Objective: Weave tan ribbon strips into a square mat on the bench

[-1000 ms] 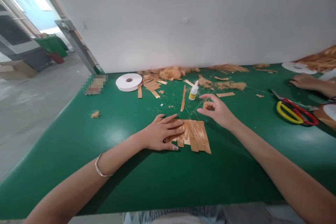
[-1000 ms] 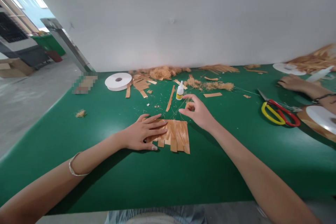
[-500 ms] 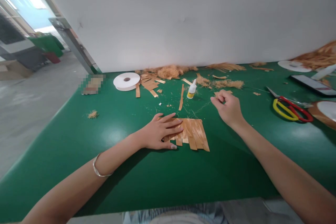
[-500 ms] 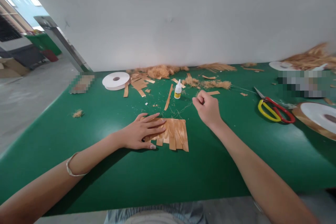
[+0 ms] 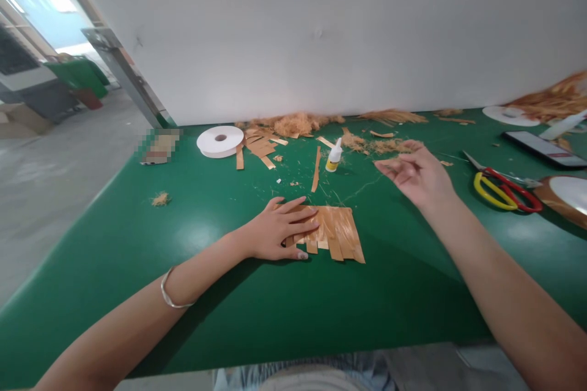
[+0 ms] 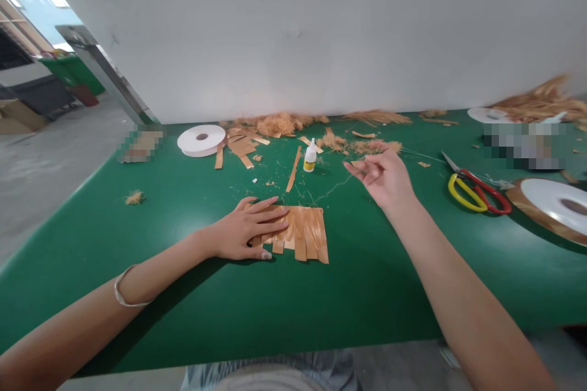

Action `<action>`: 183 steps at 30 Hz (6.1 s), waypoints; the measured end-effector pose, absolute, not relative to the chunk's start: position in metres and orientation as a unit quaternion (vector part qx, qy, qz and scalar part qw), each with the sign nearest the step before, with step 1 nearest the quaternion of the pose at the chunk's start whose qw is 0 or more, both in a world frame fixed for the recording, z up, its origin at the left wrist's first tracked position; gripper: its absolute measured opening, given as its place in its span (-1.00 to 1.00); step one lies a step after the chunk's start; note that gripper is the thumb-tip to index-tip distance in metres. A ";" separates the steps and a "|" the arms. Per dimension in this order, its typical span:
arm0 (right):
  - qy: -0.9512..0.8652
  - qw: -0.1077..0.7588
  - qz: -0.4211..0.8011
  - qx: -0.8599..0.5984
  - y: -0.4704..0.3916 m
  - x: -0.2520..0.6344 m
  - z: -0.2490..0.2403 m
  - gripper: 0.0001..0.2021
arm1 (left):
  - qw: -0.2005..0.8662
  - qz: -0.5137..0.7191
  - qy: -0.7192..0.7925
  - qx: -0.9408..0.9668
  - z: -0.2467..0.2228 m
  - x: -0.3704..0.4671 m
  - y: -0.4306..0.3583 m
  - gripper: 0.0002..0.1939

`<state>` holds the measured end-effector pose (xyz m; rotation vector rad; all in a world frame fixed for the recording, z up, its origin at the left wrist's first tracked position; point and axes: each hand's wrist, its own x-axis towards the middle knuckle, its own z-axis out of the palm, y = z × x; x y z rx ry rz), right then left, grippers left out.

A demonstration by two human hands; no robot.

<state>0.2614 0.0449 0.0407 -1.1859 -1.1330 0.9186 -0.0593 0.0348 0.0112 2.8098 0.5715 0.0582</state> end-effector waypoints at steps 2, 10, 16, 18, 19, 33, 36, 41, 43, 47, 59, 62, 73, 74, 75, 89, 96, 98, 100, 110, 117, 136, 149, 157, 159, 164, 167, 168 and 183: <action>-0.494 0.572 0.409 -0.512 0.043 0.265 0.046 -0.86 | 0.135 0.024 0.197 0.971 0.011 -0.059 0.035 -0.27; -0.589 0.488 0.356 -0.537 0.040 0.277 0.049 -0.34 | 0.129 0.022 0.194 0.972 0.011 -0.059 0.035 -0.27; -0.761 0.232 0.084 -0.599 0.033 0.270 0.044 -0.44 | 0.132 0.025 0.195 0.971 0.011 -0.059 0.035 -0.27; -0.787 0.193 0.023 -0.586 0.035 0.269 0.039 -0.55 | 0.134 0.027 0.196 0.971 0.011 -0.059 0.035 -0.27; -0.794 0.183 0.004 -0.579 0.036 0.269 0.037 -0.58 | 0.135 0.028 0.195 0.971 0.011 -0.059 0.035 -0.28; -0.792 0.188 0.002 -0.581 0.042 0.274 0.028 -0.60 | 0.133 0.018 0.200 0.971 0.011 -0.058 0.035 -0.27; -0.793 0.167 0.003 -0.586 0.040 0.274 0.031 -0.61 | 0.134 0.023 0.198 0.971 0.011 -0.058 0.035 -0.27; -0.788 0.154 -0.010 -0.597 0.037 0.273 0.034 -0.52 | 0.133 0.026 0.196 0.971 0.011 -0.059 0.035 -0.28; -0.785 0.168 -0.005 -0.597 0.038 0.274 0.033 -0.46 | 0.130 0.023 0.197 0.971 0.011 -0.058 0.035 -0.28; -0.778 0.215 0.027 -0.590 0.042 0.278 0.030 -0.43 | 0.123 0.011 0.198 0.972 0.011 -0.058 0.035 -0.27; -0.755 0.304 0.151 -0.562 0.048 0.273 0.025 -0.55 | 0.122 0.015 0.198 0.972 0.011 -0.058 0.035 -0.27; -0.735 0.329 0.194 -0.560 0.049 0.272 0.026 -0.62 | 0.123 0.016 0.198 0.972 0.011 -0.059 0.035 -0.28; -0.591 0.459 0.404 -0.525 0.046 0.262 0.031 -0.67 | 0.117 0.001 0.200 0.973 0.011 -0.058 0.035 -0.27; -0.578 0.467 0.420 -0.520 0.046 0.262 0.031 -0.68 | 0.117 0.000 0.200 0.973 0.011 -0.058 0.035 -0.27; -0.564 0.475 0.442 -0.510 0.045 0.263 0.031 -0.69 | 0.117 -0.001 0.199 0.973 0.011 -0.058 0.035 -0.27; -0.465 0.479 0.630 -0.396 0.040 0.256 0.036 -0.68 | 0.144 0.022 0.208 0.967 0.009 -0.059 0.035 -0.17; -0.485 0.498 0.573 -0.434 0.046 0.259 0.033 -0.73 | 0.152 0.022 0.207 0.966 0.010 -0.059 0.035 -0.16; -0.478 0.511 0.573 -0.426 0.046 0.259 0.033 -0.70 | 0.152 0.022 0.207 0.966 0.010 -0.059 0.035 -0.16; -0.472 0.516 0.588 -0.406 0.044 0.258 0.034 -0.68 | 0.151 0.020 0.209 0.966 0.011 -0.059 0.035 -0.16; -0.569 0.505 0.461 -0.457 0.046 0.257 0.027 -0.59 | 0.153 0.015 0.215 0.964 0.012 -0.058 0.034 -0.16; -0.747 0.327 0.107 -0.569 0.036 0.252 0.026 -0.72 | 0.158 0.022 0.212 0.964 0.012 -0.058 0.034 -0.16; -0.859 0.200 -0.012 -0.471 0.038 0.254 0.025 -0.82 | 0.158 0.030 0.210 0.964 0.013 -0.059 0.034 -0.16; -0.853 0.217 -0.013 -0.474 0.040 0.258 0.021 -0.85 | 0.157 0.024 0.215 0.964 0.012 -0.058 0.034 -0.16; -0.850 0.202 -0.001 -0.487 0.040 0.256 0.020 -0.76 | 0.155 0.014 0.216 0.964 0.013 -0.058 0.034 -0.16; -0.848 0.199 -0.004 -0.491 0.040 0.255 0.021 -0.75 | 0.153 0.014 0.215 0.964 0.013 -0.058 0.034 -0.16; -0.852 0.178 -0.019 -0.492 0.039 0.254 0.022 -0.73 | 0.151 0.015 0.213 0.965 0.012 -0.058 0.034 -0.16; -0.854 0.159 -0.033 -0.494 0.040 0.253 0.022 -0.73 | 0.150 0.013 0.211 0.966 0.012 -0.058 0.034 -0.16; -0.854 0.154 -0.038 -0.495 0.040 0.253 0.022 -0.73 | 0.149 0.013 0.211 0.966 0.012 -0.058 0.034 -0.16; -0.736 0.292 0.182 -0.583 0.041 0.253 0.026 -0.64 | 0.150 0.016 0.214 0.965 0.011 -0.058 0.034 -0.16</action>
